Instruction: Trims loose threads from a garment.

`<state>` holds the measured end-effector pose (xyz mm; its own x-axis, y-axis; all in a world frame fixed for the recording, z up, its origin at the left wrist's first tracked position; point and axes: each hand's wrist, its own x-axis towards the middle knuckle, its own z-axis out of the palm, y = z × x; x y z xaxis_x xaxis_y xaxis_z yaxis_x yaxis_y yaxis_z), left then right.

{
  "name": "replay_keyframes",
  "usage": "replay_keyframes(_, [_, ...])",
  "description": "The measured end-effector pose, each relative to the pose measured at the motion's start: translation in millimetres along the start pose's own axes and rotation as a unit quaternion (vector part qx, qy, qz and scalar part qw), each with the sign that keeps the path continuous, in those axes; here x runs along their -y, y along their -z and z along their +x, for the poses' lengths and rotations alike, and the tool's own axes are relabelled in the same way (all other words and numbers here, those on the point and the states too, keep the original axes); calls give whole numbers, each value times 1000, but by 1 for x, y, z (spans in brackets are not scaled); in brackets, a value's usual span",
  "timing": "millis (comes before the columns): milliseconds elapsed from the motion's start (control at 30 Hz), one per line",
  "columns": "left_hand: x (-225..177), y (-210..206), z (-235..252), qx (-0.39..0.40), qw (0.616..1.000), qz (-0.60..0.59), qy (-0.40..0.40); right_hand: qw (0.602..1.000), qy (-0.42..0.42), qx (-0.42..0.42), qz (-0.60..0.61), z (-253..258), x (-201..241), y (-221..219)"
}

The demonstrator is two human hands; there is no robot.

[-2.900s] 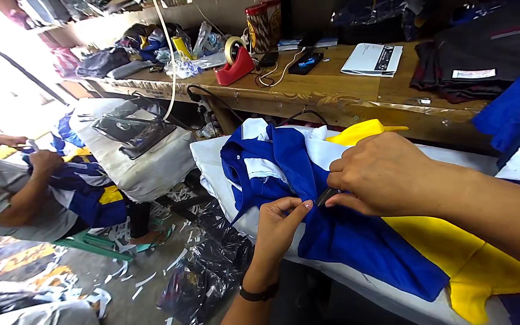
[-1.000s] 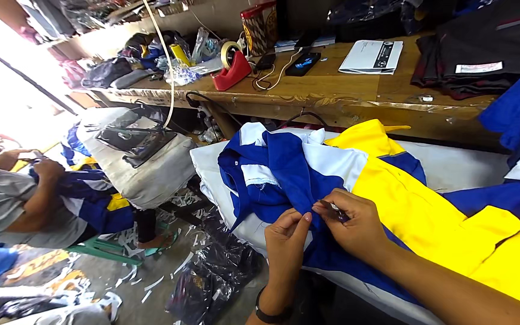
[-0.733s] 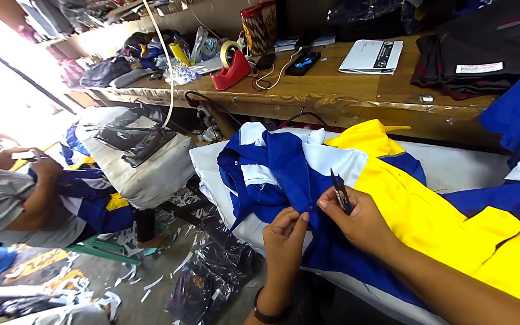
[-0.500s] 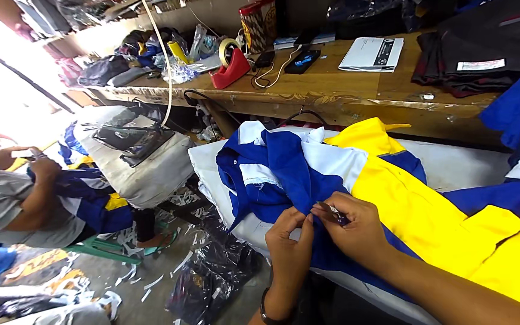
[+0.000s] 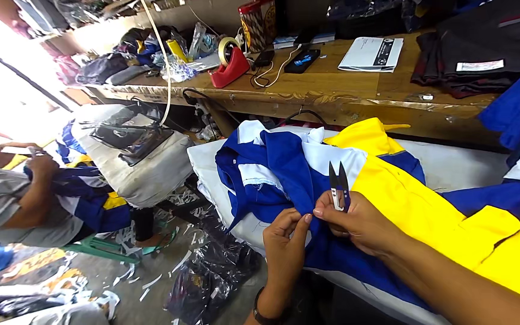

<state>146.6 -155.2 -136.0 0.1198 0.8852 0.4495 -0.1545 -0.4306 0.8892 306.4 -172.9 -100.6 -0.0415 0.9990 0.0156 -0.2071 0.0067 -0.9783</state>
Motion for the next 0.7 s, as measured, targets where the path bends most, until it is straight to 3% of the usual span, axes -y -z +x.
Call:
replay_keyframes(133, [1, 2, 1, 0, 999, 33, -28, 990, 78, -36, -115, -1, -6, -5])
replay_keyframes(200, [-1, 2, 1, 12, 999, 30, -27, 998, 28, -24, -52, -1, -2, -5])
replay_keyframes(267, [-3, 4, 1, 23, 1000, 0, 6, 1000, -4, -6, 5, 0, 1, -1])
replay_keyframes(333, [-4, 9, 4, 31, 997, -46, 53, 993, 71, 6, -95, 3, -2, 6])
replay_keyframes(433, [-6, 19, 8, 33, 987, -113, 113, 918, 177, -11, -355, 3, 3, 22])
replay_keyframes(500, [-7, 23, 10, 33, 981, -136, 135, 856, 235, -59, -457, 3, 6, 27])
replay_keyframes(600, [-8, 26, 12, 36, 977, -152, 148, 803, 300, -91, -507, 5, 7, 34])
replay_keyframes(700, [-9, 27, 12, 41, 976, -155, 147, 790, 338, -78, -506, 6, 7, 37])
